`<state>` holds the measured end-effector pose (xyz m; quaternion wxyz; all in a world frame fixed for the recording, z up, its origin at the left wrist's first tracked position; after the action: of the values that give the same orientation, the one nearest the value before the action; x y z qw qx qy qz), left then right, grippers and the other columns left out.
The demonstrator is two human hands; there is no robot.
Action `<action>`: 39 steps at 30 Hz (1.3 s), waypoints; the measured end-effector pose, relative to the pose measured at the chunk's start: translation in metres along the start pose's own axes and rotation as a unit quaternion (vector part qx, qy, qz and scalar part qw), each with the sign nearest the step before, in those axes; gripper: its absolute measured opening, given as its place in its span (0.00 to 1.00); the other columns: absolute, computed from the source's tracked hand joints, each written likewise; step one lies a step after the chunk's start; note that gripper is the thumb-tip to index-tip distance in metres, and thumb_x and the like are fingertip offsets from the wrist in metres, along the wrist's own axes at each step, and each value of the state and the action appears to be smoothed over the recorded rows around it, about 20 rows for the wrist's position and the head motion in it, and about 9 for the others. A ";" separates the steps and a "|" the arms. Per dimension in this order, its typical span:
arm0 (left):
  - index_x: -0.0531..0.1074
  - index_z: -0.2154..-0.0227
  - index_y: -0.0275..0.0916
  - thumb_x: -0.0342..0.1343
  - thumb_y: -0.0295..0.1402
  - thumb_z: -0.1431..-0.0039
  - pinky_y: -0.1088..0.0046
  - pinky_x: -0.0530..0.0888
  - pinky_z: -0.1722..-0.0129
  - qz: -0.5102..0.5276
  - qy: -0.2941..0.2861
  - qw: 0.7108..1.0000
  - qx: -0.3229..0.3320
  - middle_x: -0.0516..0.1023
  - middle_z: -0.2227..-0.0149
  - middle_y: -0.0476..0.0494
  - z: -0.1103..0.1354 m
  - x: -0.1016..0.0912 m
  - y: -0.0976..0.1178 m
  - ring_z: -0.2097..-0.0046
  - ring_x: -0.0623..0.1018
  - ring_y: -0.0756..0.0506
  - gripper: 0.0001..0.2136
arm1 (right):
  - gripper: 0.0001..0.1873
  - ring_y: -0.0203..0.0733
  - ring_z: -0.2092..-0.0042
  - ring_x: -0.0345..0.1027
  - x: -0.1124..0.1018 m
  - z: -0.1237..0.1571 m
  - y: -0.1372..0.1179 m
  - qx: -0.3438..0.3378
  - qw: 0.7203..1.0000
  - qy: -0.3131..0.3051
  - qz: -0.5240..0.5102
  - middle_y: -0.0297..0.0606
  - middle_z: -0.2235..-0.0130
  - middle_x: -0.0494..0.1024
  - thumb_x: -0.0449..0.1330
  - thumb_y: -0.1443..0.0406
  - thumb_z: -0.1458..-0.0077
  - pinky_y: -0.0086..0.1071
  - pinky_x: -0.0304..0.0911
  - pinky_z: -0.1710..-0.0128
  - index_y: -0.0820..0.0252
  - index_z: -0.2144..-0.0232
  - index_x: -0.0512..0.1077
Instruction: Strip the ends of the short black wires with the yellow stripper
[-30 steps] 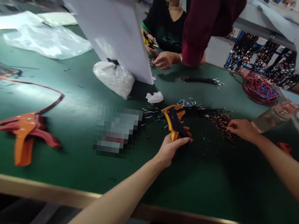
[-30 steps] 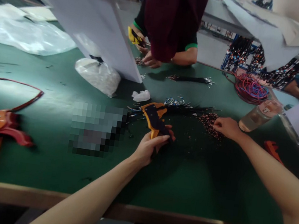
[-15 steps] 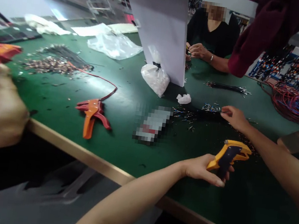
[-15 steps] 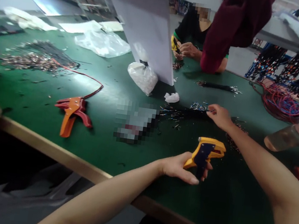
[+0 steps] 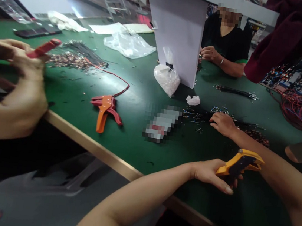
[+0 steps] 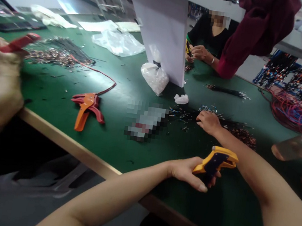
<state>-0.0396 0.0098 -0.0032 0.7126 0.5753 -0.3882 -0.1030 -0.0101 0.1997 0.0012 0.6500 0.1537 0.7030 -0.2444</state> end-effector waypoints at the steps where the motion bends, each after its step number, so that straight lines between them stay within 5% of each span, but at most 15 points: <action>1: 0.80 0.58 0.40 0.75 0.42 0.64 0.61 0.75 0.51 -0.002 0.002 1.000 0.003 0.79 0.64 0.45 0.000 0.000 0.000 0.59 0.78 0.43 0.27 | 0.07 0.49 0.49 0.72 -0.001 -0.003 0.001 -0.001 1.000 -0.001 0.003 0.40 0.52 0.79 0.63 0.65 0.42 0.40 0.65 0.49 0.52 0.60 0.79; 5: 0.81 0.58 0.40 0.75 0.41 0.63 0.61 0.75 0.50 -0.006 0.001 1.000 0.023 0.79 0.64 0.46 0.000 -0.001 0.001 0.59 0.78 0.44 0.26 | 0.14 0.47 0.53 0.73 -0.007 -0.010 0.018 0.033 0.999 0.016 0.014 0.41 0.49 0.78 0.59 0.62 0.37 0.37 0.67 0.55 0.52 0.51 0.76; 10: 0.80 0.59 0.39 0.75 0.40 0.64 0.62 0.74 0.51 -0.012 0.011 0.999 0.029 0.78 0.64 0.46 -0.001 -0.002 0.001 0.60 0.77 0.44 0.25 | 0.07 0.46 0.57 0.75 -0.007 -0.014 0.032 0.055 0.998 0.003 0.035 0.39 0.59 0.81 0.61 0.63 0.40 0.35 0.65 0.60 0.52 0.62 0.80; 14: 0.80 0.59 0.39 0.74 0.37 0.62 0.64 0.74 0.53 -0.024 0.011 0.999 0.036 0.78 0.64 0.46 -0.002 -0.004 0.001 0.60 0.76 0.45 0.23 | 0.08 0.46 0.55 0.74 -0.017 -0.014 0.033 0.037 0.998 0.014 0.046 0.37 0.56 0.82 0.59 0.62 0.37 0.36 0.64 0.57 0.50 0.63 0.80; 19: 0.79 0.59 0.39 0.74 0.36 0.62 0.65 0.74 0.53 -0.016 0.018 0.999 0.037 0.78 0.64 0.47 -0.003 -0.006 0.000 0.61 0.76 0.45 0.23 | 0.11 0.49 0.53 0.74 -0.047 -0.010 0.037 0.024 0.997 0.042 0.065 0.41 0.53 0.82 0.56 0.62 0.35 0.39 0.62 0.54 0.53 0.59 0.79; 24: 0.80 0.58 0.38 0.76 0.37 0.66 0.63 0.74 0.53 0.009 0.042 0.999 0.027 0.79 0.63 0.45 -0.006 -0.008 -0.002 0.61 0.76 0.45 0.27 | 0.07 0.48 0.60 0.75 -0.087 0.009 0.034 0.045 0.982 0.044 0.180 0.41 0.59 0.85 0.59 0.63 0.37 0.39 0.59 0.60 0.53 0.62 0.79; 29: 0.78 0.54 0.35 0.75 0.36 0.63 0.63 0.73 0.52 0.051 0.082 0.992 0.079 0.79 0.61 0.42 -0.005 -0.014 0.003 0.61 0.77 0.46 0.29 | 0.18 0.46 0.63 0.74 -0.127 0.050 0.017 0.070 0.969 0.117 0.208 0.46 0.61 0.84 0.52 0.57 0.33 0.37 0.57 0.62 0.59 0.60 0.79; 34: 0.75 0.47 0.33 0.74 0.36 0.63 0.64 0.72 0.52 0.098 0.167 0.971 0.142 0.80 0.67 0.45 0.001 -0.024 0.015 0.62 0.78 0.46 0.36 | 0.31 0.49 0.70 0.73 -0.107 0.104 -0.002 0.112 0.977 0.104 0.150 0.47 0.69 0.83 0.45 0.45 0.35 0.37 0.55 0.70 0.56 0.64 0.81; 39: 0.74 0.45 0.34 0.73 0.36 0.62 0.64 0.71 0.50 0.119 0.190 0.961 0.165 0.82 0.67 0.44 0.002 -0.027 0.019 0.62 0.79 0.45 0.36 | 0.35 0.48 0.71 0.76 -0.071 0.151 -0.028 0.128 0.989 0.040 -0.055 0.39 0.71 0.82 0.44 0.36 0.41 0.38 0.65 0.71 0.52 0.68 0.80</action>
<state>-0.0648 0.0297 0.0022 0.6758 0.6432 -0.3232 0.1588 0.1093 0.1012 0.0699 0.5822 0.2062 0.6987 -0.3611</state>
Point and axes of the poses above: each hand's wrist, its own z-axis away from the middle knuckle, its own x-axis out of the palm, y = z × x, the point moved 3 cm from there along -z, towards the middle knuckle
